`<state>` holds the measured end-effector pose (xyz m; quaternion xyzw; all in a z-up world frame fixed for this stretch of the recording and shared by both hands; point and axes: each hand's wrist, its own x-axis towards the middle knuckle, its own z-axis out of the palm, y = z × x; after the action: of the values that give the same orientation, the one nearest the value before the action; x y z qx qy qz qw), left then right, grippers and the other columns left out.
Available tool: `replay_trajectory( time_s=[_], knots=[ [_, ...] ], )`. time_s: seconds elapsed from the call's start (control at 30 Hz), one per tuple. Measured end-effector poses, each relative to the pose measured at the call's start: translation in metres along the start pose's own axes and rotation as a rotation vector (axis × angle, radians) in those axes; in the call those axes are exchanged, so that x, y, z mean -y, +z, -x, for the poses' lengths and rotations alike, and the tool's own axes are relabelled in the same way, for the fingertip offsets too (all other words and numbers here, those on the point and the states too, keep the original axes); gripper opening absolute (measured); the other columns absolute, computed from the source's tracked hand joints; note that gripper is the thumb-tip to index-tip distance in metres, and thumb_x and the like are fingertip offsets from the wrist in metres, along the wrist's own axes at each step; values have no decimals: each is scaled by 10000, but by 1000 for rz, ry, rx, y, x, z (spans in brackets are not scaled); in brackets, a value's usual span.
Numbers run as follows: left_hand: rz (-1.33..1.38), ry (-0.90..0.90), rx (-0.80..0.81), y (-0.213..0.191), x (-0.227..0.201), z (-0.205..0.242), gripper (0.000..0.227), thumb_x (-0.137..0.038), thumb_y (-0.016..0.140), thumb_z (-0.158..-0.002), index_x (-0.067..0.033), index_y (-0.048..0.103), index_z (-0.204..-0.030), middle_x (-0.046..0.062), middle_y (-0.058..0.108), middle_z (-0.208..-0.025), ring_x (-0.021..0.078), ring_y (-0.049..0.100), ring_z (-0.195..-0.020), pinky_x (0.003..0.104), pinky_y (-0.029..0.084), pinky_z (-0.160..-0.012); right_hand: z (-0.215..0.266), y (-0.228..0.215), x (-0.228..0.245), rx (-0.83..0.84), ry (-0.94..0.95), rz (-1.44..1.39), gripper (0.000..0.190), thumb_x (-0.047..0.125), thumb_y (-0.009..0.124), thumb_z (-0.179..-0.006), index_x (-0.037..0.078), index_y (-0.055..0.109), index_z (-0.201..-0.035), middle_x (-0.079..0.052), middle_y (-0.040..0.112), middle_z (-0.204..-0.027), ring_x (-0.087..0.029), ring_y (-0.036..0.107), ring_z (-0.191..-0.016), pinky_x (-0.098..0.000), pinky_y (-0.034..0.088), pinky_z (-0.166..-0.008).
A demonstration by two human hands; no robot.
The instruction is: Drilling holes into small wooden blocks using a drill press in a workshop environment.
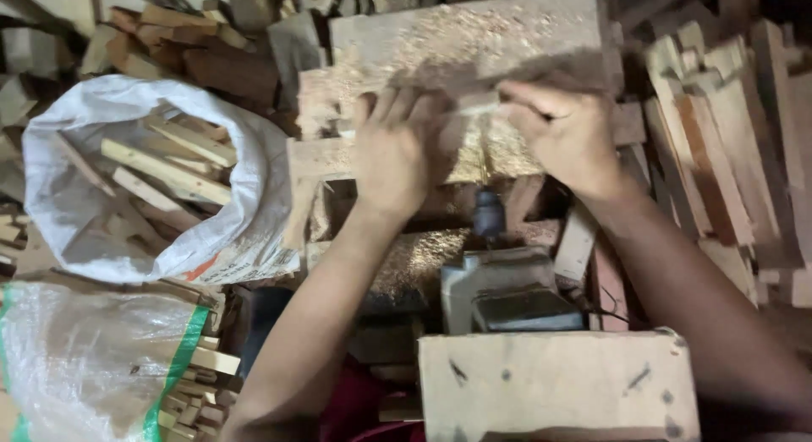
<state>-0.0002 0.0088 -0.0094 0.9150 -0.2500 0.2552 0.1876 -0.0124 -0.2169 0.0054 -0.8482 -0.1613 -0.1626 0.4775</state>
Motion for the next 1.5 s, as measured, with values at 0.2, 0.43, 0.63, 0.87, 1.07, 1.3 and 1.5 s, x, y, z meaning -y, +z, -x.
replay_trajectory(
  time_s=[0.2,0.43,0.63,0.87,1.07,1.3,1.5],
  knots=[
    [34,-612,-245,-40,56,-5,350,-92,666,-862,-38,576,-1197,181,718,-975,399,710,-800,488,555,-705,15,-13,6,30,-74,328,346,-131,803,-1089,-201,740,-1422,-316,752,-1148,-298,676,-880,-353,522,-721],
    [228,-1140,-567,-74,248,123,168,-48,657,-779,-8,692,-938,126,761,-830,247,730,-736,343,612,-740,15,6,10,73,197,154,298,-61,623,-1202,-116,621,-1495,-292,662,-1343,-316,649,-1074,-336,531,-850],
    [144,-1194,-232,-79,199,107,329,-382,637,-863,-99,678,-1024,128,767,-896,339,719,-787,429,575,-738,16,1,5,32,81,296,330,-77,731,-1104,-205,689,-1405,-300,721,-1198,-302,668,-984,-356,523,-838],
    [195,-244,-54,-63,24,14,269,-98,735,-920,-23,719,-1177,198,730,-1123,382,691,-928,456,556,-746,12,-54,77,41,539,227,372,223,720,-953,117,716,-1310,12,661,-636,-58,344,-380,-237,277,-311],
    [201,-85,-25,-26,20,21,254,-20,740,-918,24,751,-1168,204,700,-1201,393,667,-1112,437,561,-939,49,-151,43,-275,505,211,238,166,777,-916,111,766,-1147,-88,775,-1054,-190,728,-931,-303,567,-830],
    [210,-153,52,-41,3,10,265,39,661,-896,122,746,-1133,270,701,-1226,405,668,-1056,439,581,-884,117,-232,25,-162,1098,589,522,438,796,-928,-19,737,-1174,-219,744,-1014,-306,712,-799,-415,561,-744],
    [212,-159,22,-43,-4,8,240,33,650,-920,112,757,-1120,256,707,-1226,384,696,-974,421,584,-861,122,-233,36,-258,1274,447,274,315,743,-998,44,778,-1020,-113,710,-793,-208,636,-664,-373,528,-668]
  ],
)
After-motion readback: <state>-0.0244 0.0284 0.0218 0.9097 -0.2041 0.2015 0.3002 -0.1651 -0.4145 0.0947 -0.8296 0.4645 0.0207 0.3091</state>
